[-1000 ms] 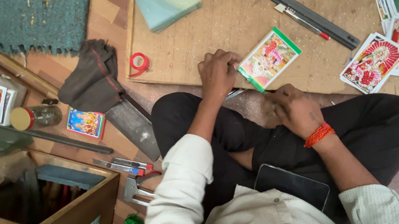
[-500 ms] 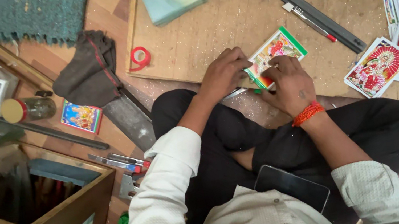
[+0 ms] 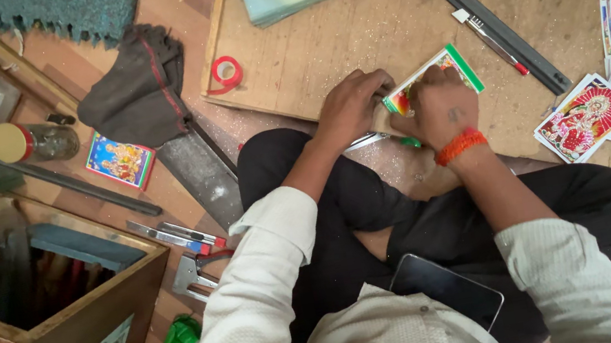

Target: The person sits on the floor and repeatedly assembles small printed cards by placing them onto cardboard backing and securing the edges with green tape. The person handles the cards and tape by hand, working on a wooden board.

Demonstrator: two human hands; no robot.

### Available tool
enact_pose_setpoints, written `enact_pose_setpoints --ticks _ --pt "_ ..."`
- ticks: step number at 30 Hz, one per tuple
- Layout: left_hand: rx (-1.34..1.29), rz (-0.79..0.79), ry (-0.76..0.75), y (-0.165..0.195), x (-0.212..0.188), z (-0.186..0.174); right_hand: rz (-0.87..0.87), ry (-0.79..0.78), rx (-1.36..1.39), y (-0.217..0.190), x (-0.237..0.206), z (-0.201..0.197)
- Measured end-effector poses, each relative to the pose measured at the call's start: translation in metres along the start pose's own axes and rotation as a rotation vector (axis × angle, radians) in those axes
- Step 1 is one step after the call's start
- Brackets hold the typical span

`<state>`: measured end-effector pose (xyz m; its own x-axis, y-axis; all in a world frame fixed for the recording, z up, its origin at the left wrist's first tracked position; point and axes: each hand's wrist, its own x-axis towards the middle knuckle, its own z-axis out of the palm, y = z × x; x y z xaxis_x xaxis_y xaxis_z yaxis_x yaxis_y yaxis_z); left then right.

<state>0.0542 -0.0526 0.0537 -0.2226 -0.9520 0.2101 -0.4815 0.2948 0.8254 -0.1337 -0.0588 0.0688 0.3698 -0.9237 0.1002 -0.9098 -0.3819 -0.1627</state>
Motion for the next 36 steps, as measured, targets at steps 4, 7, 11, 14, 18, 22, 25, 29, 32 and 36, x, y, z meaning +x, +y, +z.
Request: enact_pose_setpoints --ticks 4,7,11,14,18,22,25,29,32,36 --pt "-0.003 0.026 0.013 -0.003 -0.003 -0.002 0.015 -0.067 -0.015 -0.003 0.018 0.011" --pt "0.01 0.02 0.018 -0.003 -0.006 -0.004 0.025 -0.047 -0.1 -0.008 0.027 0.012" --pt "0.212 0.127 0.275 -0.004 -0.014 -0.016 0.052 0.078 0.25 0.001 0.0 -0.001" --pt "0.464 -0.163 0.457 -0.014 -0.011 -0.03 0.224 0.161 0.343 0.009 -0.061 -0.008" --pt "0.521 -0.224 0.459 -0.024 -0.003 -0.031 0.293 0.102 0.369 0.012 -0.114 0.001" --pt "0.528 -0.252 0.434 -0.021 0.001 -0.015 0.344 0.09 0.394 0.001 -0.119 0.013" --pt "0.526 -0.265 0.471 -0.018 -0.003 -0.014 0.431 0.074 0.34 -0.009 -0.109 0.016" --pt "0.555 -0.273 0.454 -0.017 -0.007 -0.01 0.486 0.074 0.38 -0.012 -0.105 0.011" --pt "0.576 -0.27 0.414 -0.015 -0.007 -0.005 0.543 0.053 0.384 -0.011 -0.104 0.009" --pt "0.603 -0.231 0.368 -0.01 -0.009 -0.002 0.534 0.032 0.394 -0.01 -0.104 0.008"
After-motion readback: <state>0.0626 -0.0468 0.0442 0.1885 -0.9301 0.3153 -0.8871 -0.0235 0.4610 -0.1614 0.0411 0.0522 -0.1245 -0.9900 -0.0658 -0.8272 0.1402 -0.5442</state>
